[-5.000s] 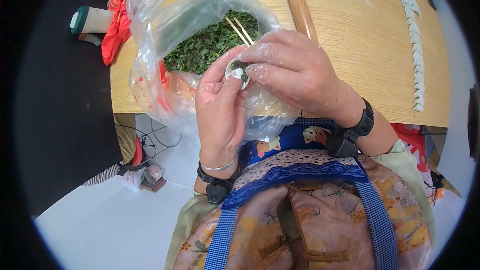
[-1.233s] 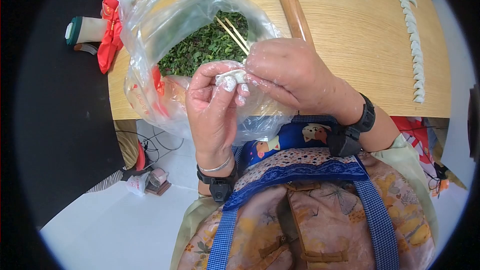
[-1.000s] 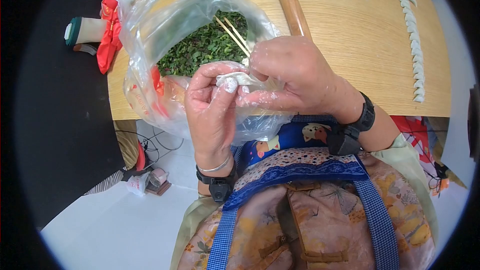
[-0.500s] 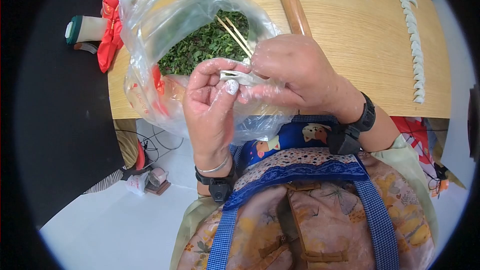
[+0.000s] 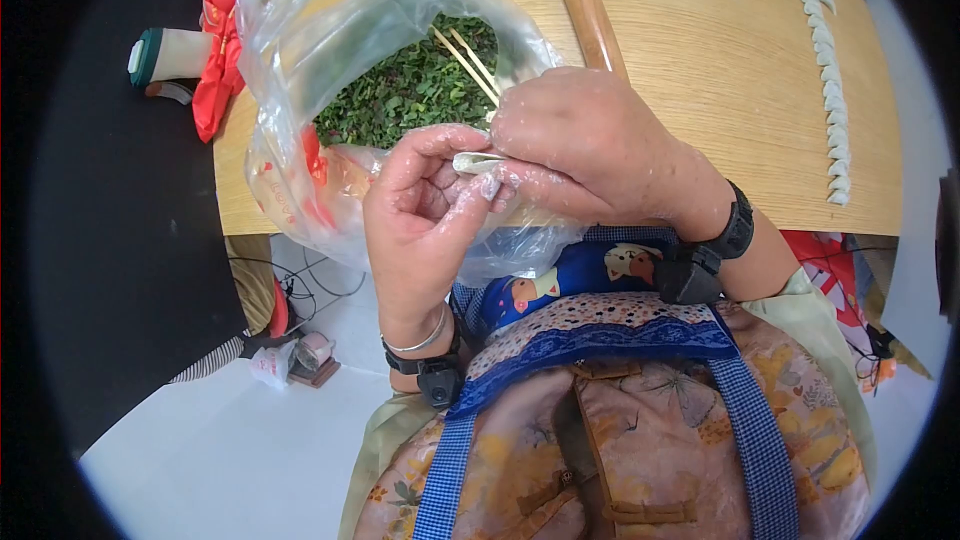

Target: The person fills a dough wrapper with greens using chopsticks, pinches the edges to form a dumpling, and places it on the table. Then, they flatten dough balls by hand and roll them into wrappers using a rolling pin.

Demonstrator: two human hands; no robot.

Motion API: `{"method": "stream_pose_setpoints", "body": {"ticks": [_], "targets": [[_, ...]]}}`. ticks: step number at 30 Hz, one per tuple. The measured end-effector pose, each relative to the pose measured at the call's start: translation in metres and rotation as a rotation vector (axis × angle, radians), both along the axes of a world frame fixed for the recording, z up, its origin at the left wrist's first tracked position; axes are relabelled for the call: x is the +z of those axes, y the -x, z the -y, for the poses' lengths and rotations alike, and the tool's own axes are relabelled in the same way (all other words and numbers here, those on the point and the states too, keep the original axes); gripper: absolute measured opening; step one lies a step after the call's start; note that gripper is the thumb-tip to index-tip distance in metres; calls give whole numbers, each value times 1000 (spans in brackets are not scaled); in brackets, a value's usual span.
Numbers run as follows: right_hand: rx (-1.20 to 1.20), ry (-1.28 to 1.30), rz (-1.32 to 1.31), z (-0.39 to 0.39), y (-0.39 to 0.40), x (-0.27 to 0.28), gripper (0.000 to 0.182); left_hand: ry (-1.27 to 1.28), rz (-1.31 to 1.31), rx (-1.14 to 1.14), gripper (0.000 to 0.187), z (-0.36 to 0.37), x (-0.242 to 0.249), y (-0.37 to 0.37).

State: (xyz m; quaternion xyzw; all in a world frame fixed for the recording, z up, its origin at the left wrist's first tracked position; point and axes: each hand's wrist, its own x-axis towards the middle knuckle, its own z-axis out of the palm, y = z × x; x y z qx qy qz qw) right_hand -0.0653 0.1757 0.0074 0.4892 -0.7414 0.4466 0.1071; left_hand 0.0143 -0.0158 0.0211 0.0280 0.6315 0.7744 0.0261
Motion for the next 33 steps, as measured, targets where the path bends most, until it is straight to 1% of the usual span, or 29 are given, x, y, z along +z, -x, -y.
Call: {"method": "stream_pose_setpoints", "body": {"ticks": [6,8,9,11,12,14,18,20,21,23,26,27,29,33], "targets": [[36,23,-43,2,1,-4,19,63,26,5,32,-1,3,0],[23,64,-72,3,1,-5,20,-35,45,22,31,-1,4,1],[23,64,-72,2,2,-4,20,-35,45,22,31,-1,1,1],[41,74,-17,0,2,-1,21,-167,80,-82,29,1,-5,1],[41,74,-17,0,2,-1,21,-167,80,-82,29,1,-6,1],[66,118,-14,1,2,-3,20,-143,117,-82,28,1,-7,0],[64,107,6,0,1,-2,19,-91,92,-62,27,-1,-5,-2],[43,107,18,0,0,0,18,0,118,-80,29,0,-2,-2],[43,107,18,0,0,1,18,1,118,-81,29,-1,0,-2],[26,33,9,-2,0,2,16,101,120,-68,31,-3,2,-3],[33,59,-31,1,1,-5,16,148,95,-77,31,2,-3,-4],[35,59,-31,2,1,-6,16,148,94,-76,31,0,-3,-3],[11,44,-70,3,1,-7,16,42,107,-4,30,-4,-2,-2],[15,73,-83,1,2,-5,19,23,102,-1,28,2,-3,-3]]}}
